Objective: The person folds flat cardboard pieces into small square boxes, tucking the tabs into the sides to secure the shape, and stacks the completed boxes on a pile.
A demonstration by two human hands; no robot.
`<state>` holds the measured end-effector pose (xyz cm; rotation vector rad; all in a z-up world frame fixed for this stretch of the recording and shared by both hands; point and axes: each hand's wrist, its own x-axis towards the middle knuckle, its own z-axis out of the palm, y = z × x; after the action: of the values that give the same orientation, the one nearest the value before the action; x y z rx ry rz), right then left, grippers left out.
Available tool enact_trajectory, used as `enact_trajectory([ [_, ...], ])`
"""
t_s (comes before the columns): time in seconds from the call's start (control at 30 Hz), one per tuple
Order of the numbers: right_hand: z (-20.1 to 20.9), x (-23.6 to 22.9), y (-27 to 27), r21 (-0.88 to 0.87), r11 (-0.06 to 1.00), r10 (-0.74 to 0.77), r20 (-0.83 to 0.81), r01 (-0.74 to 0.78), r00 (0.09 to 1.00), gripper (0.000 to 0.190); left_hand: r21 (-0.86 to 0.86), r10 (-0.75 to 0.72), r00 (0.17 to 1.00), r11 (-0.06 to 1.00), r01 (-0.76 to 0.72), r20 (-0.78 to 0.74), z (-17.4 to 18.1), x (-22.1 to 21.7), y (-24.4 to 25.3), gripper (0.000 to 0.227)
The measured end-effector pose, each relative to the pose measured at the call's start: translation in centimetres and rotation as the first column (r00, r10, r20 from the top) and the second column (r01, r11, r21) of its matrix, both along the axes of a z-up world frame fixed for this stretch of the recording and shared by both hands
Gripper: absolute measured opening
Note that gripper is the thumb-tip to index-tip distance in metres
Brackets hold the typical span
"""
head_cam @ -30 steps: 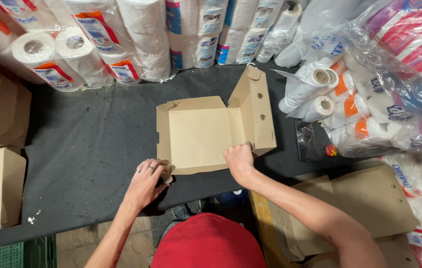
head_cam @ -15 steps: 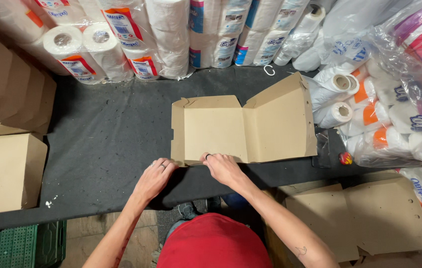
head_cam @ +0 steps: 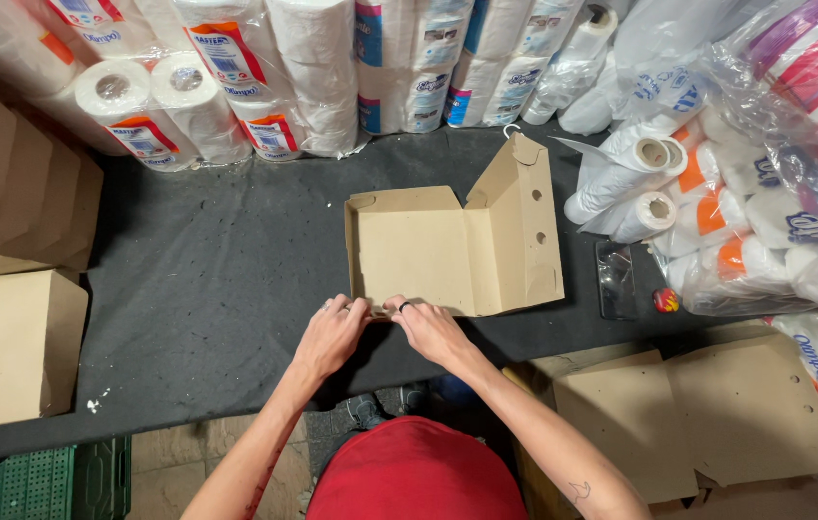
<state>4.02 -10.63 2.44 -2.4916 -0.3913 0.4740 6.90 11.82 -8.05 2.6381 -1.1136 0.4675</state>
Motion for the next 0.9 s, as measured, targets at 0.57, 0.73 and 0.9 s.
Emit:
enact_trajectory([
  [0.57, -10.6, -4.5, -12.6, -0.208, 0.855, 0.516, 0.245, -0.475, 0.821, 0.019, 0.433, -0.328, 0.942, 0.860, 0.269, 0.067, 2.2, 7.6, 0.1, 0.015],
  [0.73, -7.4, -1.8, -19.1, 0.006, 1.000, -0.007, 0.209, 0.006, 0.978, 0.017, 0.308, -0.482, 0.875, 0.840, 0.446, 0.045, 3.4, 6.3, -3.5, 0.020],
  [0.9, -0.2, -5.0, -14.8, -0.244, 0.960, -0.011, 0.462, 0.139, 0.887, 0.022, 0.138, -0.460, 0.886, 0.882, 0.450, 0.051, 0.4, 4.7, -8.3, 0.037],
])
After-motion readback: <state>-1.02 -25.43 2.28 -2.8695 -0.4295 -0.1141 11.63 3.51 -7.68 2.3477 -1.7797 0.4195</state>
